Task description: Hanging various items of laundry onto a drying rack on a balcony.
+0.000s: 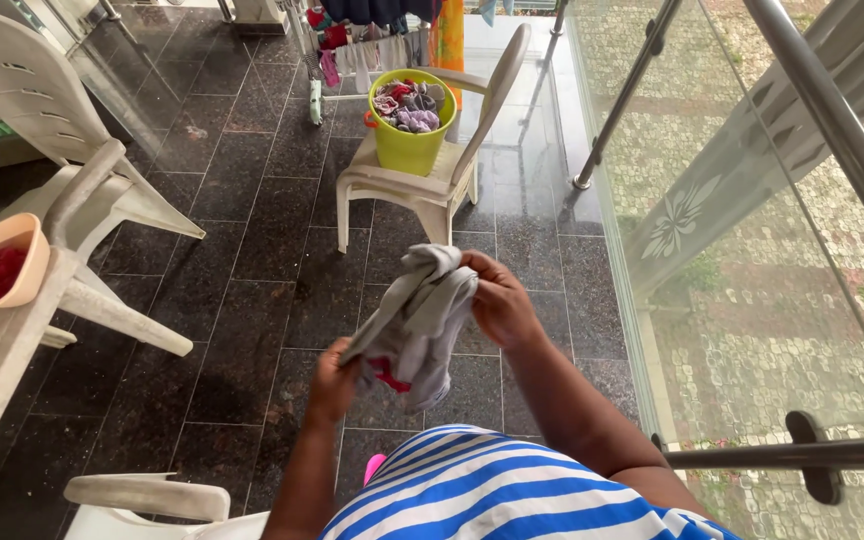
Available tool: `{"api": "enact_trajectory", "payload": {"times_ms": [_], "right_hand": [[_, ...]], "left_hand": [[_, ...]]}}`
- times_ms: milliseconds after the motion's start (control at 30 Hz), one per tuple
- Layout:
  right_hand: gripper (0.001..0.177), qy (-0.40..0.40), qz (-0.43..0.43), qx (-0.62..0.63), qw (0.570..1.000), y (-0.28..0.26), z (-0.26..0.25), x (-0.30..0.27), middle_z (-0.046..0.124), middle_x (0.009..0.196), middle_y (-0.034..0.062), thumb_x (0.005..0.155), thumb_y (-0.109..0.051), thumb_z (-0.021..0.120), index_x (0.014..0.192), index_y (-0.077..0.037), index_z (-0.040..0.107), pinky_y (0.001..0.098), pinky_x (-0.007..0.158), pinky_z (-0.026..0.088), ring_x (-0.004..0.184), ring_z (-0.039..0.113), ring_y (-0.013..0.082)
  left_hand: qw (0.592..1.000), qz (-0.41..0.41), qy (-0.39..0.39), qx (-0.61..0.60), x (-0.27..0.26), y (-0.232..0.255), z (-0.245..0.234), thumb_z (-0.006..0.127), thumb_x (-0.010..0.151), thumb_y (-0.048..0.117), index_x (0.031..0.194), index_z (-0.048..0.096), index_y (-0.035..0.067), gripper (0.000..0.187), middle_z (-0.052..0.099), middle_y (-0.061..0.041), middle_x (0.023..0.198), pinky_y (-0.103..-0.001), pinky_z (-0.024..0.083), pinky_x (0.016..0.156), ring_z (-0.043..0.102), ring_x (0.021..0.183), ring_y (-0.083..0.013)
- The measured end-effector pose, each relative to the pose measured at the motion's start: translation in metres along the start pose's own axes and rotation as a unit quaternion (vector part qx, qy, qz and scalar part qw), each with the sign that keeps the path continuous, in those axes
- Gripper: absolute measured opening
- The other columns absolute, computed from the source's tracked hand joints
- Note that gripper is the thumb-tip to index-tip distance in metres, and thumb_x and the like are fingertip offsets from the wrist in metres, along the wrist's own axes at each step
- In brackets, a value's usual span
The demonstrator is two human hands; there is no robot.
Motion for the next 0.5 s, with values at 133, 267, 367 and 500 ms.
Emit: {"api": "enact_trajectory", "payload": {"times_ms": [133,267,367,500], "right_hand": [[0.027,0.068,0.006,-0.059,0.996,-0.016,-0.042,0.003,0.07,0.116,0.0162,0.1,0.0,0.059,0.126,0.007,0.062,0.0368,0.1,0.055,0.104,0.069,0.022],[0.042,0.074,0.031,-0.096,0.992,-0.011,-0.105,0.001,0.07,0.12,0.015,0.094,0.008,0.064,0.135,0.008,0.061,0.033,0.09,0.049,0.102,0.065,0.0213],[0.044,0.095,0.113,-0.203,0.968,-0.007,-0.11,-0.003,0.07,0.121,0.0182,0.089,0.004,0.065,0.132,0.006,0.064,0.0422,0.106,0.055,0.111,0.067,0.0277],[0.047,0.081,0.183,-0.325,0.924,-0.007,-0.079,-0.004,0.067,0.135,0.012,0.092,-0.005,0.066,0.138,-0.004,0.06,0.0383,0.112,0.05,0.128,0.062,0.0248]], "left_hand": [[0.986,-0.044,0.13,-0.095,0.004,0.058,0.004,0.064,0.102,0.022,0.114,0.065,0.005,0.021,0.07,-0.01,0.09,-0.032,0.054,0.064,0.067,0.074,-0.0195],[0.985,0.107,0.117,-0.073,0.017,0.102,0.024,0.055,0.106,0.015,0.118,0.069,-0.001,0.024,0.071,-0.009,0.112,-0.027,0.049,0.091,0.065,0.101,-0.0129],[0.983,0.122,0.139,-0.003,0.028,0.118,0.049,0.055,0.103,0.011,0.117,0.068,0.0,0.023,0.07,-0.007,0.11,-0.028,0.048,0.093,0.063,0.101,-0.0123],[0.988,0.131,0.083,0.004,0.039,0.152,0.1,0.055,0.102,0.011,0.109,0.072,0.001,0.021,0.075,-0.005,0.104,-0.027,0.05,0.091,0.067,0.098,-0.0117]]}}
Point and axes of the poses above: each hand's wrist, its own x-axis towards the middle knuckle, its own z-axis out of the palm, y = z × x, the point moved 3 cm from there along x, towards the middle knuckle
